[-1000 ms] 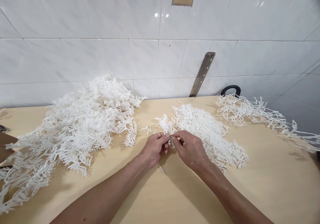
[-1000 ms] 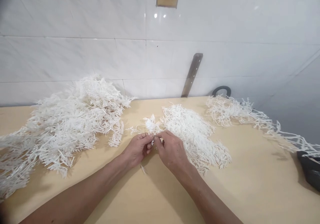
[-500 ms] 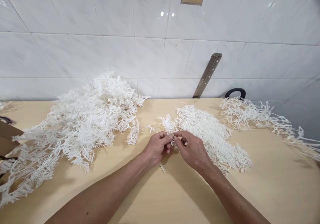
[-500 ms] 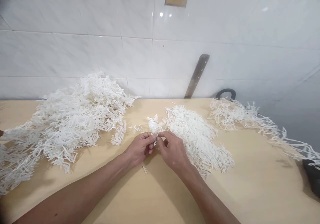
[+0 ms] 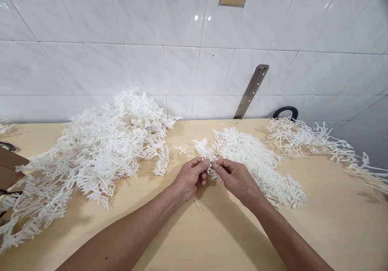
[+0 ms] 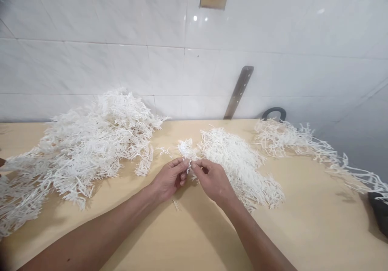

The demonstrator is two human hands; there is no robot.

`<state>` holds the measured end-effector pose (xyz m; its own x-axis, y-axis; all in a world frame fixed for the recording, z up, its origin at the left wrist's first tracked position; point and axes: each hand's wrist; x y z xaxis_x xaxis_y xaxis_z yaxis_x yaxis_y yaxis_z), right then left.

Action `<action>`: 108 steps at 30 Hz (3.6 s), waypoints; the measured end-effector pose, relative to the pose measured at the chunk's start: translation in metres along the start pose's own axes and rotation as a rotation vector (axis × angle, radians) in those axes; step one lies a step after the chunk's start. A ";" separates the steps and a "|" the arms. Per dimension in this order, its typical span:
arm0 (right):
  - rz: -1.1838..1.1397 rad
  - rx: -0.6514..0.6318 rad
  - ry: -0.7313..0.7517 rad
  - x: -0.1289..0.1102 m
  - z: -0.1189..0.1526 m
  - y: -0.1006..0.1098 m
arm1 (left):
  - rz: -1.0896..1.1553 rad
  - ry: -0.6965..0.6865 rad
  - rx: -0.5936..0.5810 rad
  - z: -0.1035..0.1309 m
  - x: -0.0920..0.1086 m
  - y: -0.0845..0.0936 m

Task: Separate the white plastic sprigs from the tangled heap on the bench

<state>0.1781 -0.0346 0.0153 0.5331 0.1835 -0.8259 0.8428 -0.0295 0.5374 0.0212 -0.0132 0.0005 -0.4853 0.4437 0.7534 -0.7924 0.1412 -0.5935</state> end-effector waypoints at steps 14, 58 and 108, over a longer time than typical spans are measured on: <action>0.232 0.131 0.191 -0.007 0.005 -0.011 | -0.049 0.029 -0.007 0.001 0.002 0.000; 0.215 0.497 0.331 0.021 -0.008 -0.005 | 0.023 0.060 -0.122 -0.006 0.010 0.013; -0.270 0.133 0.035 0.021 0.010 -0.016 | -1.036 -0.350 0.042 0.007 -0.003 -0.001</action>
<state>0.1767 -0.0400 -0.0125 0.2872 0.2355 -0.9285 0.9573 -0.1032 0.2700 0.0213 -0.0206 0.0008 0.3514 -0.1504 0.9241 -0.8854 0.2672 0.3802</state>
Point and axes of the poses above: each hand's wrist, its own z-axis away from the middle knuckle, its own y-axis out of the back of the hand, x = y × z, and after that the axes turned 3 degrees about y, right-handed
